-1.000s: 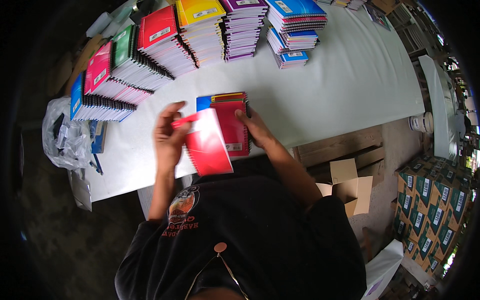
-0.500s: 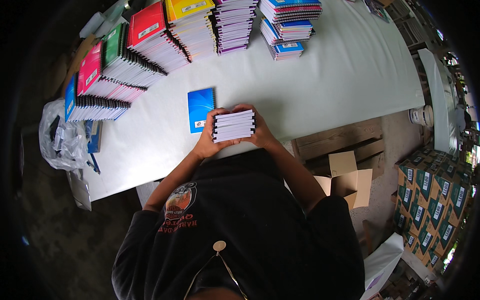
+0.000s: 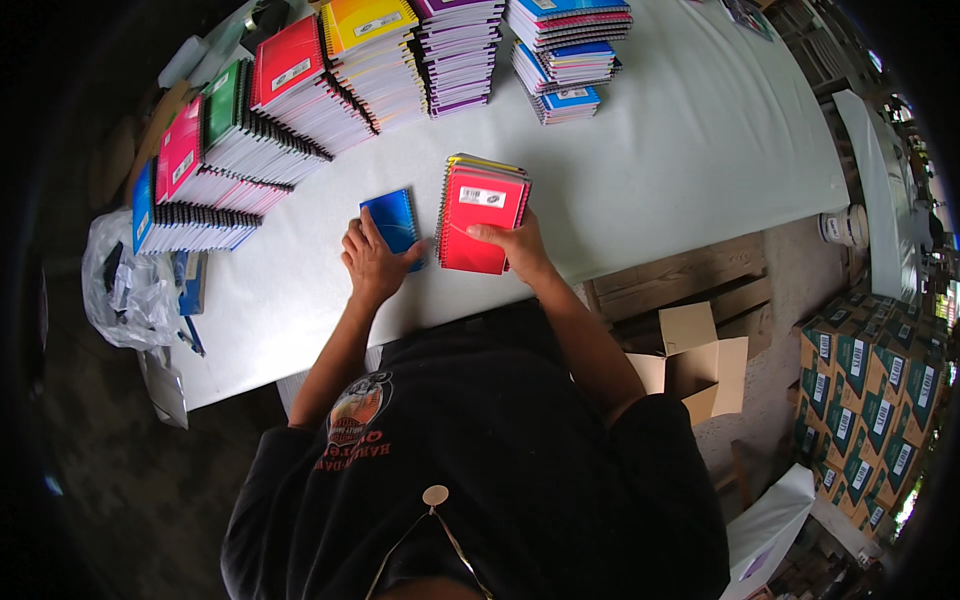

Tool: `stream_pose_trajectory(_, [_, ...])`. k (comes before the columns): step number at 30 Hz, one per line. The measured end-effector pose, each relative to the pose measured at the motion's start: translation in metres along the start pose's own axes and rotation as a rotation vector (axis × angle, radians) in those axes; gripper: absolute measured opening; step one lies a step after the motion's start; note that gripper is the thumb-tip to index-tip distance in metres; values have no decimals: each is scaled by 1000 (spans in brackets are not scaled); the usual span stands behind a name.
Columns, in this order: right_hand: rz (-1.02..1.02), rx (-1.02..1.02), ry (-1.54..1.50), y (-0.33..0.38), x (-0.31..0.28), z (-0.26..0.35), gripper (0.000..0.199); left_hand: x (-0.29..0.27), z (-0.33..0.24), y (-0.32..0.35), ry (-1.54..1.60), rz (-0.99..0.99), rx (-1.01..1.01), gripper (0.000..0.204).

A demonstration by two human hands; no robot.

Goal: The person uses blue-handled scissors to trim the spiral binding of stacked purple notebooks. After trimming, they place the notebooks aside and sort through stacks of colorful notebooks, picking up and placing them back on the table.

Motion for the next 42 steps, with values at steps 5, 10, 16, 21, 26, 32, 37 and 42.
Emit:
stream_pose_trajectory(5, [-60,381,-200,-6,-15,-29,43,-20,0,-25,408,-127,-28,94])
stream_pose_trajectory(10, [-137,342,-147,-6,-20,-38,42,19,7,-32,634,16,-13,58])
stream_pose_trajectory(16, [-164,384,-185,-6,-25,-45,42,-15,-76,-15,-211,-267,278,70])
stream_pose_trajectory(21, [-168,286,-225,-3,-38,-42,42,9,-71,-42,-138,-97,317,46])
stream_pose_trajectory(26, [-295,196,-358,1,-44,-37,47,-65,-127,-31,173,-259,442,33])
stream_pose_trajectory(32, [-171,163,-257,6,-38,-25,49,-31,-171,-2,421,30,609,46])
stream_pose_trajectory(37, [173,-92,55,15,-5,13,78,0,-117,-29,1120,265,442,76])
stream_pose_trajectory(42, [192,-359,280,19,-13,39,96,17,-126,-17,1144,161,357,94])
Point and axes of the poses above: each hand's wrist, its own y-axis away from the middle knuckle, its own x-axis out of the palm, z = x × y, the point moved 10 cm from there along -y, towards the middle knuckle, and after that the axes turned 11 degrees about x, right-handed, at the moved point
